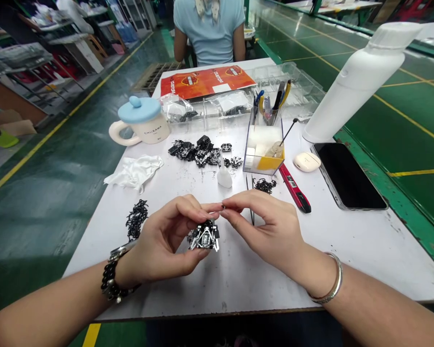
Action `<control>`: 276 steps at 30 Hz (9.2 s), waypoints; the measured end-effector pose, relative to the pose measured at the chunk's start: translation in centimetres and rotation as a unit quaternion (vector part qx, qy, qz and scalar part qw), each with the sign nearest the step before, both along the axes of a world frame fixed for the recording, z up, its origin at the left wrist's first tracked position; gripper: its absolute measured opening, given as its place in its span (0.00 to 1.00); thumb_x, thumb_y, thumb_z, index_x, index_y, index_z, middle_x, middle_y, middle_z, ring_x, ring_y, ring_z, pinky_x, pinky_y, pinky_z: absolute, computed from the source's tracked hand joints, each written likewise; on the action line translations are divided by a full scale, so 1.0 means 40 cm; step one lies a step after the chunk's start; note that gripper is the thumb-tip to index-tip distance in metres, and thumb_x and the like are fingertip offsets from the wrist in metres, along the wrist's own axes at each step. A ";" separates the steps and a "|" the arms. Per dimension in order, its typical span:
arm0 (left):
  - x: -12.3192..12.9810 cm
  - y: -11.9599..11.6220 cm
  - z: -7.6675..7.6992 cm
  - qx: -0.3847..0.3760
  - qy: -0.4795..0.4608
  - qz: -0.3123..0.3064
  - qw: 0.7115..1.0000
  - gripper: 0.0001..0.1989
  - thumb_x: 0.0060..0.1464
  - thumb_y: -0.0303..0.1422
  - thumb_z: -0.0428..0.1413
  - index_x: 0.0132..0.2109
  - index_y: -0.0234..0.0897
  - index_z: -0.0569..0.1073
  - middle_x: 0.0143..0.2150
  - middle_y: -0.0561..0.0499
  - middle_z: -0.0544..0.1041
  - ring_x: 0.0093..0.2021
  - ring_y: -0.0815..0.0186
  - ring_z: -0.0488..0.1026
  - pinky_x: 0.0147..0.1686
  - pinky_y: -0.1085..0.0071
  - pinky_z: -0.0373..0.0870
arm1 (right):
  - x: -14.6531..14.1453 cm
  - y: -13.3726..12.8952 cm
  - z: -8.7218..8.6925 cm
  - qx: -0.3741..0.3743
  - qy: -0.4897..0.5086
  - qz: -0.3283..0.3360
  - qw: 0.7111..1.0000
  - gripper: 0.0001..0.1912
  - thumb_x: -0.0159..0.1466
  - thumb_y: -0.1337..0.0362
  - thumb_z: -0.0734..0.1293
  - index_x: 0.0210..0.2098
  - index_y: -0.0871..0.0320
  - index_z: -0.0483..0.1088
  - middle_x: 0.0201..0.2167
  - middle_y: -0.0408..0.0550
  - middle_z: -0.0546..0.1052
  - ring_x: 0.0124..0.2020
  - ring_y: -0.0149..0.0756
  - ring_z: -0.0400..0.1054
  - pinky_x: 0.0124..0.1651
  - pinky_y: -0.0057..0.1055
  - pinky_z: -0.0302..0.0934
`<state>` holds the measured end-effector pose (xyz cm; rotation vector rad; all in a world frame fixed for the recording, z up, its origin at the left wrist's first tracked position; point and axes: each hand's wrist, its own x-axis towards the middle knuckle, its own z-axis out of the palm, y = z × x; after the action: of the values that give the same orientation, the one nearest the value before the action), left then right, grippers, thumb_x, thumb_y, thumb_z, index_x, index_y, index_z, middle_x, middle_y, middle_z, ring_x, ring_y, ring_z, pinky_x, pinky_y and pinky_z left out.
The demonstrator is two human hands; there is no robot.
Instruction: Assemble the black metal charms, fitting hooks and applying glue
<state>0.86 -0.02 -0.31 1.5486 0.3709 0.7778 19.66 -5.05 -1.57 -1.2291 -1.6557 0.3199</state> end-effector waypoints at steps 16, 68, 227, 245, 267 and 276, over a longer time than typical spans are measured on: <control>0.009 -0.007 -0.005 0.087 0.101 0.091 0.987 0.17 0.45 0.19 0.57 0.43 0.37 0.66 0.39 0.50 0.68 0.39 0.68 0.72 0.43 0.71 0.74 | 0.001 0.018 0.011 -0.233 0.297 0.157 0.913 0.06 0.53 0.65 0.73 0.31 0.55 0.75 0.29 0.43 0.66 0.27 0.25 0.62 0.22 0.22 0.59; 0.011 -0.018 -0.001 0.036 0.126 0.141 0.981 0.16 0.46 0.23 0.62 0.43 0.33 0.70 0.39 0.50 0.74 0.37 0.72 0.74 0.41 0.80 0.74 | -0.023 -0.004 0.002 0.021 0.027 0.038 0.999 0.08 0.54 0.77 0.66 0.30 0.59 0.68 0.26 0.44 0.68 0.27 0.27 0.63 0.26 0.27 0.60; 0.018 -0.021 -0.016 -0.051 0.093 0.075 0.992 0.19 0.44 0.19 0.62 0.45 0.36 0.73 0.39 0.49 0.74 0.39 0.67 0.76 0.42 0.76 0.75 | 0.001 -0.021 0.033 -0.051 -0.053 0.111 0.991 0.04 0.59 0.75 0.63 0.29 0.63 0.67 0.26 0.45 0.68 0.29 0.26 0.61 0.30 0.24 0.58; 0.018 -0.020 -0.008 -0.080 0.072 0.073 0.991 0.17 0.43 0.20 0.63 0.42 0.35 0.72 0.37 0.49 0.78 0.38 0.65 0.78 0.42 0.74 0.78 | 0.012 0.013 0.026 -0.344 0.338 0.226 0.847 0.04 0.57 0.68 0.70 0.29 0.62 0.71 0.26 0.44 0.73 0.28 0.24 0.66 0.30 0.20 0.63; 0.012 -0.023 -0.010 -0.076 0.092 0.111 0.987 0.18 0.41 0.20 0.65 0.41 0.35 0.73 0.36 0.51 0.78 0.37 0.68 0.78 0.40 0.77 0.77 | 0.001 0.012 -0.001 -0.342 0.430 0.227 0.804 0.03 0.53 0.72 0.72 0.29 0.60 0.75 0.27 0.44 0.75 0.30 0.25 0.70 0.32 0.20 0.67; 0.003 -0.026 -0.011 0.005 0.103 0.151 0.983 0.18 0.42 0.23 0.65 0.43 0.36 0.75 0.39 0.48 0.77 0.40 0.65 0.76 0.40 0.72 0.78 | 0.007 -0.009 0.007 -0.181 0.218 0.183 0.942 0.03 0.60 0.71 0.66 0.31 0.60 0.73 0.28 0.44 0.72 0.30 0.24 0.67 0.33 0.22 0.62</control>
<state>0.96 -1.06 -0.74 1.6072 0.7694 0.8527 19.92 -5.40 -1.27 -1.0032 -1.4587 1.0887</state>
